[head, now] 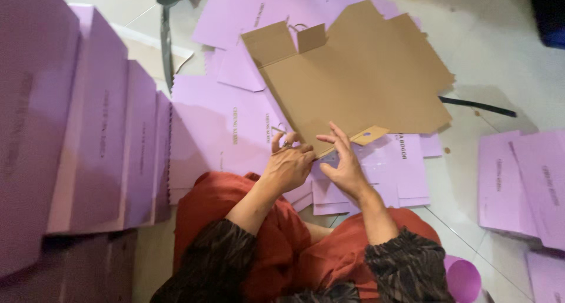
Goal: The person sits on the floor and folds flat pre-cut cardboard blanks into pink shoe boxes, pressing the side panels and tabs together by hand and stacking the finished boxes with the pile of completed boxes.
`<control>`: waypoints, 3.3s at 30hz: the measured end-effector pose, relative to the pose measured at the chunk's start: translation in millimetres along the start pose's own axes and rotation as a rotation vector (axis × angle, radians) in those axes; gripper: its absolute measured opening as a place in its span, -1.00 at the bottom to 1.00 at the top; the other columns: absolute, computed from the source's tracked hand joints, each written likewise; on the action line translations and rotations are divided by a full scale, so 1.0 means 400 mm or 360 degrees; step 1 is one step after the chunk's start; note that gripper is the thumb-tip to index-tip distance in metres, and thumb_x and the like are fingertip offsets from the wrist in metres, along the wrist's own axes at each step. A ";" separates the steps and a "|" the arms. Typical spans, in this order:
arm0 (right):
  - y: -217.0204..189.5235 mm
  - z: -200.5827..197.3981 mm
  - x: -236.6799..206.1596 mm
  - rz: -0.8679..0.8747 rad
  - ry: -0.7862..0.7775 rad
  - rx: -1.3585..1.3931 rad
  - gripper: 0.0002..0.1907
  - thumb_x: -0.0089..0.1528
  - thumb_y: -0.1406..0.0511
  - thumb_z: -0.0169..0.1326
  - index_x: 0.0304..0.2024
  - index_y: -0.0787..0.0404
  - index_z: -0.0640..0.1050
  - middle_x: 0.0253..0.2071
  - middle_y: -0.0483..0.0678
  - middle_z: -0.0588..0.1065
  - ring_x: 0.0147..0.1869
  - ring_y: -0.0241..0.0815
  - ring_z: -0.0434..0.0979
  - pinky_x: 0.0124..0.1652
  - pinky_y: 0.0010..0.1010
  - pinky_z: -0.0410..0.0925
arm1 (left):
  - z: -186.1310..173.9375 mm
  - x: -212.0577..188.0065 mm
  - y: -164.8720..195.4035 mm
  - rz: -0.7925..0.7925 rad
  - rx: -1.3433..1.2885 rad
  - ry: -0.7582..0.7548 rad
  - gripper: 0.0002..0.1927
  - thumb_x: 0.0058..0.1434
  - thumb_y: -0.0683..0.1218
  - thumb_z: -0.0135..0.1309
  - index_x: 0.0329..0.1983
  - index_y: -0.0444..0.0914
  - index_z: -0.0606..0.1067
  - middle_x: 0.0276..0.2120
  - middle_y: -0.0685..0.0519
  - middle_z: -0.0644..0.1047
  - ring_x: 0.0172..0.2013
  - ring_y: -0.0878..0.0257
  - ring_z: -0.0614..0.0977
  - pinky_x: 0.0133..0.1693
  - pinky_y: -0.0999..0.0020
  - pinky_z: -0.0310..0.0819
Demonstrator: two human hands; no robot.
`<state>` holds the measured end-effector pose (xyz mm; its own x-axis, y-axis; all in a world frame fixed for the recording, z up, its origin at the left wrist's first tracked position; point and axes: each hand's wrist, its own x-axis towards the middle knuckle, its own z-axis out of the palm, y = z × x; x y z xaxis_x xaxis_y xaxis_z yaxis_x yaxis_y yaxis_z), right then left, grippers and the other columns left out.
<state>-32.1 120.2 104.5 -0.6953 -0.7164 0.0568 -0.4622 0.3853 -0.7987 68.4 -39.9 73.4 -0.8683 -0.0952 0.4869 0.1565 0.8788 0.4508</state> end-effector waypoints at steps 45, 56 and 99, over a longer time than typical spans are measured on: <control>0.134 0.133 -0.153 0.1014 0.0635 0.0956 -0.66 0.22 0.13 0.24 -0.19 0.30 0.61 -0.33 -0.11 0.62 -0.29 -0.37 0.56 -0.28 -0.57 0.38 | 0.094 0.099 -0.068 -0.0168 -0.0651 -0.1316 -0.75 0.02 0.04 0.21 -0.24 -0.09 0.69 -0.33 -0.02 0.69 -0.28 0.05 0.70 -0.22 0.14 0.57; 0.144 0.121 -0.181 0.0925 0.0682 0.1010 -0.73 0.35 0.24 0.12 -0.22 0.36 0.63 -0.38 -0.12 0.55 -0.33 -0.38 0.45 -0.29 -0.55 0.32 | 0.082 0.098 0.004 -0.0242 -0.0640 -0.1029 -0.73 0.00 0.01 0.19 -0.45 -0.31 0.64 -0.46 -0.24 0.61 -0.37 -0.12 0.68 -0.27 0.07 0.57; 0.124 0.111 -0.179 0.1049 0.0638 0.0699 -0.79 0.26 0.33 0.06 -0.42 0.35 0.55 -0.48 -0.07 0.53 -0.42 -0.33 0.44 -0.36 -0.48 0.32 | 0.124 0.064 0.040 -0.0930 -0.0685 -0.0835 -0.77 0.21 -0.04 0.03 -0.16 -0.16 0.62 -0.31 -0.10 0.65 -0.23 -0.03 0.69 -0.21 0.07 0.53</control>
<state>19.1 165.0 34.2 -0.9241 -0.1383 -0.3562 0.2961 0.3303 -0.8962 25.4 -5.0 56.0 -0.9517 -0.1536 -0.2657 -0.3068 0.4953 0.8128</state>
